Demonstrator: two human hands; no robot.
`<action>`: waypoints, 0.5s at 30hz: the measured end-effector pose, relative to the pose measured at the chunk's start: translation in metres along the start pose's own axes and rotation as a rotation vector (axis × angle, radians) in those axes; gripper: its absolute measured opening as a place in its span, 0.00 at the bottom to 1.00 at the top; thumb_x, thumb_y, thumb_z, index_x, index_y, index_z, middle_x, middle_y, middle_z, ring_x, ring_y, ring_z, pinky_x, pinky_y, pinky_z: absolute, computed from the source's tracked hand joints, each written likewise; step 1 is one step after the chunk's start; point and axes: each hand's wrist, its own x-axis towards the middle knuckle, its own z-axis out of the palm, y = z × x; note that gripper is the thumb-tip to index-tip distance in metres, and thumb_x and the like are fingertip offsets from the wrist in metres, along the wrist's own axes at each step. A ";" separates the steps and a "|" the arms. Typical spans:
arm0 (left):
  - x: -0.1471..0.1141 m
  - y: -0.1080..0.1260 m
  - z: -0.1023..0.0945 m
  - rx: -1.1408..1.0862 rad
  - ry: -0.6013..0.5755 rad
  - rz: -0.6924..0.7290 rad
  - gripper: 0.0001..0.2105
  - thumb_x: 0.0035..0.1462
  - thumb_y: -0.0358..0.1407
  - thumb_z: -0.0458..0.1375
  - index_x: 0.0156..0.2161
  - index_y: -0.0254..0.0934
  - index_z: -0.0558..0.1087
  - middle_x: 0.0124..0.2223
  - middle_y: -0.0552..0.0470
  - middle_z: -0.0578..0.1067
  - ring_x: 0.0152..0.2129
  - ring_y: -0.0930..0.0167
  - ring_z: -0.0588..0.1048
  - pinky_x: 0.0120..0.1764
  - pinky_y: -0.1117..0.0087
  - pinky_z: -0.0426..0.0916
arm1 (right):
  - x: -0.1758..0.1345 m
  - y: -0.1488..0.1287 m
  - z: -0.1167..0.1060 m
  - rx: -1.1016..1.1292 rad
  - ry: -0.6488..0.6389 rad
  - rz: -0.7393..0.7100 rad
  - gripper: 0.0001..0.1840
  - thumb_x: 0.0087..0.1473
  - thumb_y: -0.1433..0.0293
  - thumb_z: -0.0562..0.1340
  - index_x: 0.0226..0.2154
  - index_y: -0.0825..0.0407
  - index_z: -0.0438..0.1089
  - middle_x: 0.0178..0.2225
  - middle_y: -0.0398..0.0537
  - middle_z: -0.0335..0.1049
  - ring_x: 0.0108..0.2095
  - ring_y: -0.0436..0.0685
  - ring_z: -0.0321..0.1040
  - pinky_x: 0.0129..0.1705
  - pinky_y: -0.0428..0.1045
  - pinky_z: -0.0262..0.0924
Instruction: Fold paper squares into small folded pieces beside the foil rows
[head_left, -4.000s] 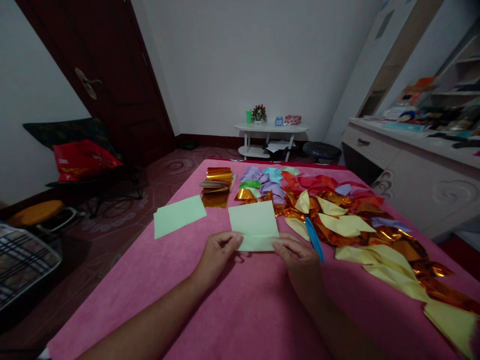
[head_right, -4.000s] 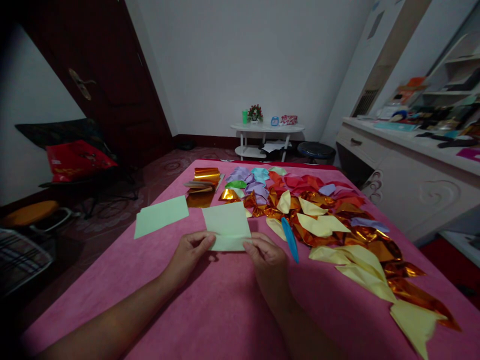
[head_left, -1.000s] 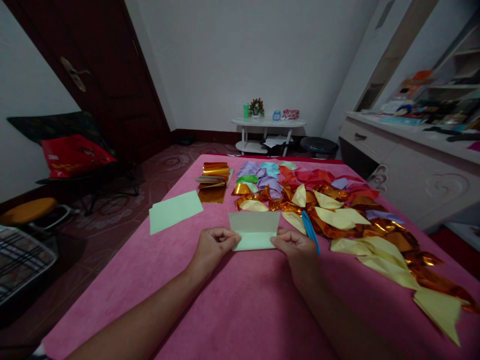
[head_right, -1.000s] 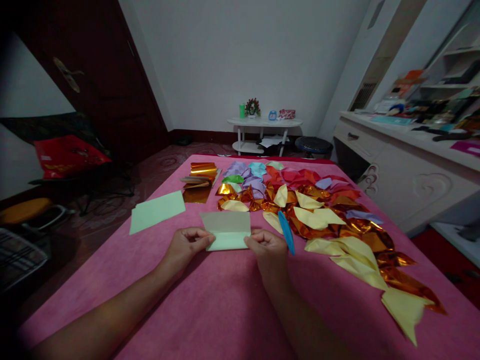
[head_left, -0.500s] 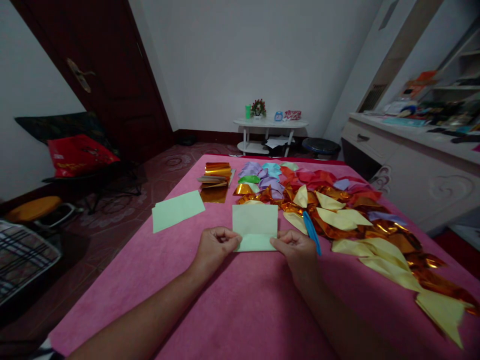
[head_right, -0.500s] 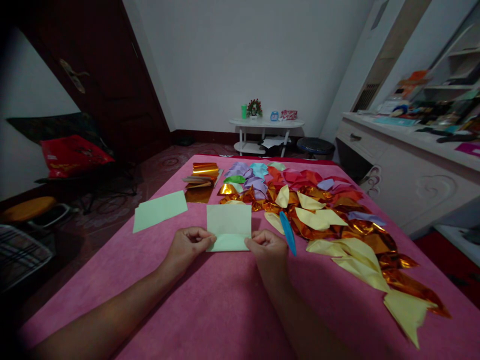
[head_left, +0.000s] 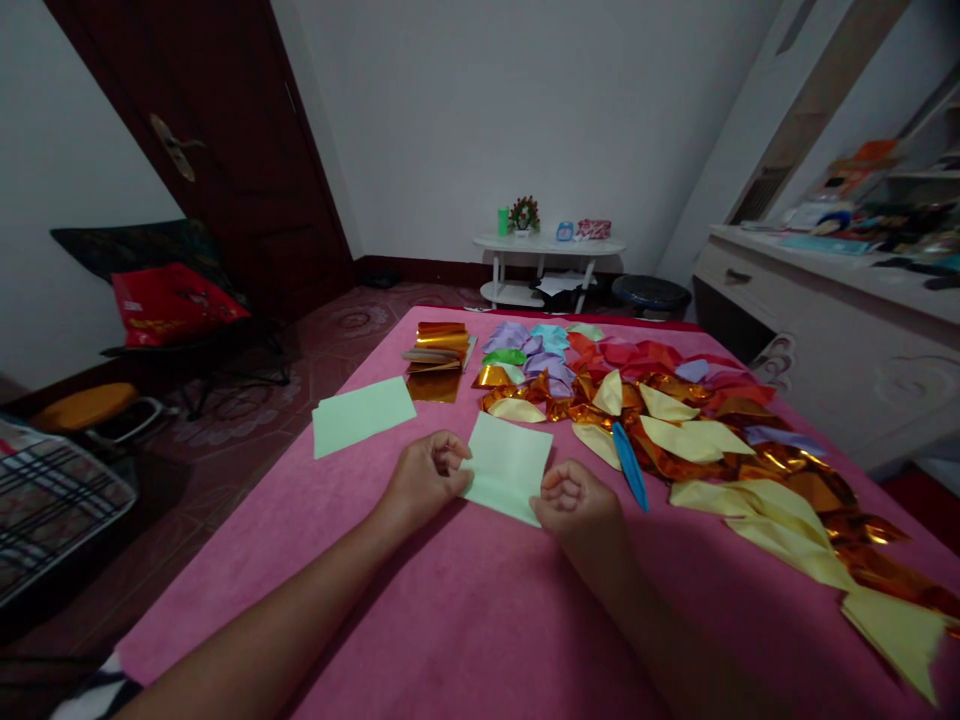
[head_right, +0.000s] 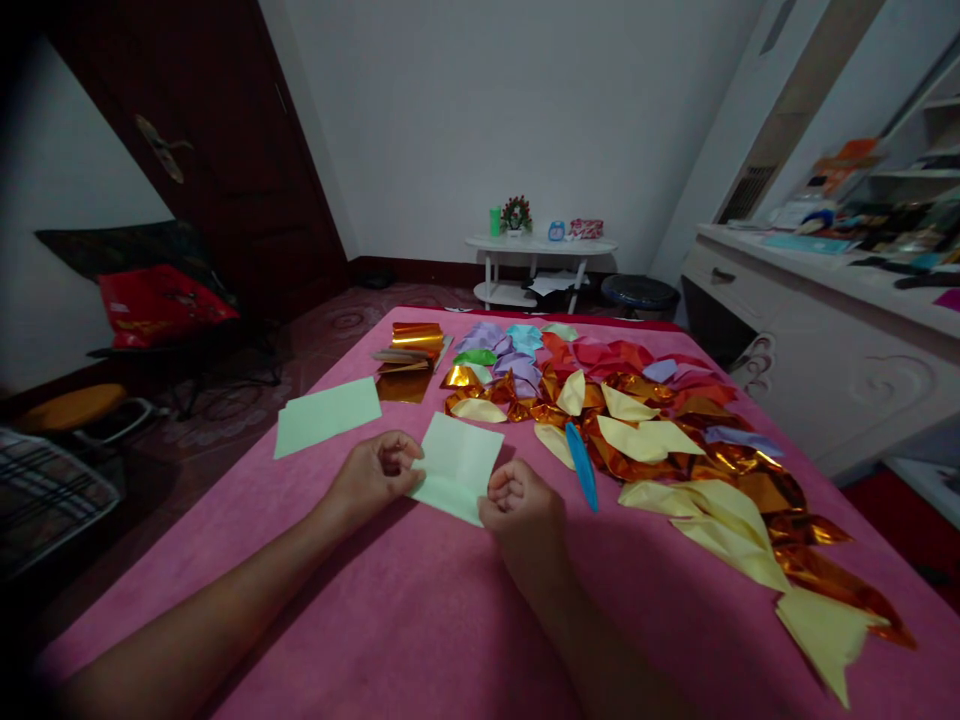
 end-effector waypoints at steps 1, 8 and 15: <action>0.001 -0.001 -0.002 0.045 -0.006 0.027 0.09 0.40 0.29 0.61 0.31 0.35 0.70 0.22 0.58 0.69 0.17 0.77 0.67 0.22 0.78 0.59 | -0.004 0.000 0.003 -0.035 -0.015 -0.015 0.10 0.34 0.72 0.63 0.21 0.49 0.60 0.15 0.36 0.62 0.16 0.49 0.61 0.18 0.43 0.54; 0.002 -0.001 -0.005 0.547 -0.014 0.207 0.09 0.45 0.27 0.57 0.34 0.37 0.73 0.26 0.55 0.73 0.22 0.74 0.69 0.26 0.74 0.60 | -0.011 0.000 0.008 -0.169 -0.117 -0.002 0.12 0.36 0.72 0.60 0.25 0.48 0.56 0.13 0.32 0.61 0.12 0.49 0.60 0.15 0.42 0.51; -0.005 0.009 0.001 0.846 0.048 0.423 0.06 0.47 0.27 0.58 0.32 0.38 0.74 0.39 0.49 0.71 0.37 0.66 0.68 0.39 0.67 0.62 | -0.006 -0.005 0.004 -0.323 -0.154 -0.063 0.13 0.36 0.75 0.59 0.27 0.48 0.57 0.14 0.31 0.59 0.14 0.48 0.60 0.18 0.42 0.52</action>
